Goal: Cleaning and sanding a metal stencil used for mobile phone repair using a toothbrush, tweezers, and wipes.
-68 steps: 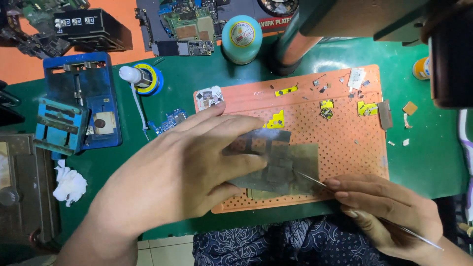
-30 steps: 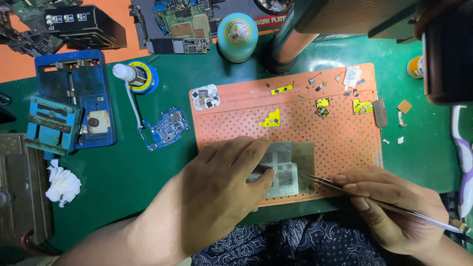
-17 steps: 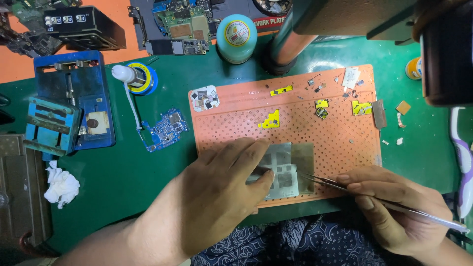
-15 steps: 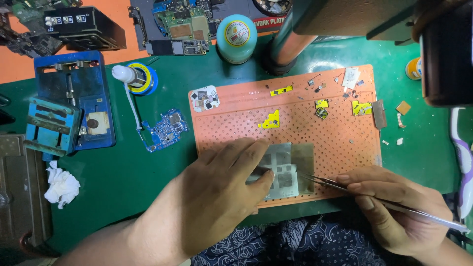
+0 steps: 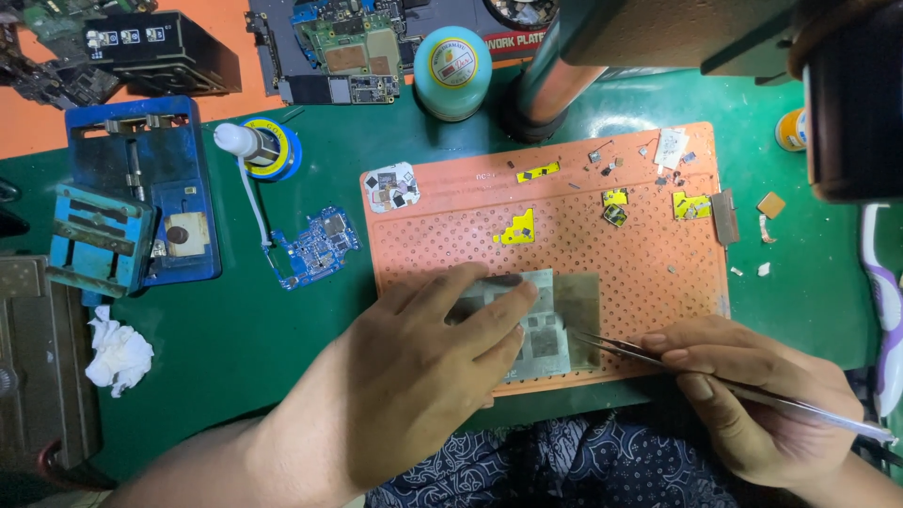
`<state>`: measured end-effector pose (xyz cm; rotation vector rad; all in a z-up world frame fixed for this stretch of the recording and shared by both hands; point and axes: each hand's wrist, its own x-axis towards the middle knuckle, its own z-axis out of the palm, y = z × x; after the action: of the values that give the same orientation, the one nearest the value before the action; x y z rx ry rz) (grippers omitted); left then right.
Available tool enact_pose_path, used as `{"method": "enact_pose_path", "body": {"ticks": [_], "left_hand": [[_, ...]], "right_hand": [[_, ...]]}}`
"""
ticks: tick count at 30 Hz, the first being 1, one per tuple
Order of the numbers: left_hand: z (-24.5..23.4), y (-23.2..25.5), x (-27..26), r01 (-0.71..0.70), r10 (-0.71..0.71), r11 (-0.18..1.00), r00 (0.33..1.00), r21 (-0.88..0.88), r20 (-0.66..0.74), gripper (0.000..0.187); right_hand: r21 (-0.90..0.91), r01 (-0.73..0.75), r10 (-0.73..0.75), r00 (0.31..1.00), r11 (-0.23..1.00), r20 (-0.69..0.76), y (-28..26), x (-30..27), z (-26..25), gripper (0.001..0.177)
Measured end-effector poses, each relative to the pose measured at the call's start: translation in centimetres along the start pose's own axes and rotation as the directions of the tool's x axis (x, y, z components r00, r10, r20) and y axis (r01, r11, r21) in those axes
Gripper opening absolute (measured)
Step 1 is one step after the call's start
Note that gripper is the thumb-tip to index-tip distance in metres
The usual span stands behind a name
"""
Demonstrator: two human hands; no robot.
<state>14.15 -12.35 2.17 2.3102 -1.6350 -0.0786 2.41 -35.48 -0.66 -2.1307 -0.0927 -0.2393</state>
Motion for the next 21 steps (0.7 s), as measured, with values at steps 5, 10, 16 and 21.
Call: {"method": "enact_pose_path", "body": {"ticks": [5, 10, 16, 21], "left_hand": [[-0.1, 0.2, -0.1, -0.009, 0.009, 1.0, 1.0, -0.003, 0.003, 0.02], [-0.2, 0.5, 0.1, 0.005, -0.005, 0.999, 1.0, 0.047, 0.0, 0.019], [0.3, 0.7, -0.4, -0.052, 0.054, 0.998, 0.997, 0.029, -0.061, 0.026], [0.6, 1.0, -0.2, -0.011, 0.012, 0.998, 1.0, 0.062, -0.011, 0.028]], "right_hand": [[0.006, -0.005, 0.005, 1.0, 1.0, 0.0, 0.3, -0.2, 0.0, 0.011], [0.042, 0.034, -0.033, 0.999, 0.999, -0.003, 0.2, 0.0, 0.2, 0.012], [-0.098, 0.115, -0.121, 0.991, 0.988, -0.058, -2.1, -0.7, -0.7, 0.013], [-0.55, 0.221, -0.202, 0.975, 0.806, 0.095, -5.1, -1.8, -3.0, 0.02]]}}
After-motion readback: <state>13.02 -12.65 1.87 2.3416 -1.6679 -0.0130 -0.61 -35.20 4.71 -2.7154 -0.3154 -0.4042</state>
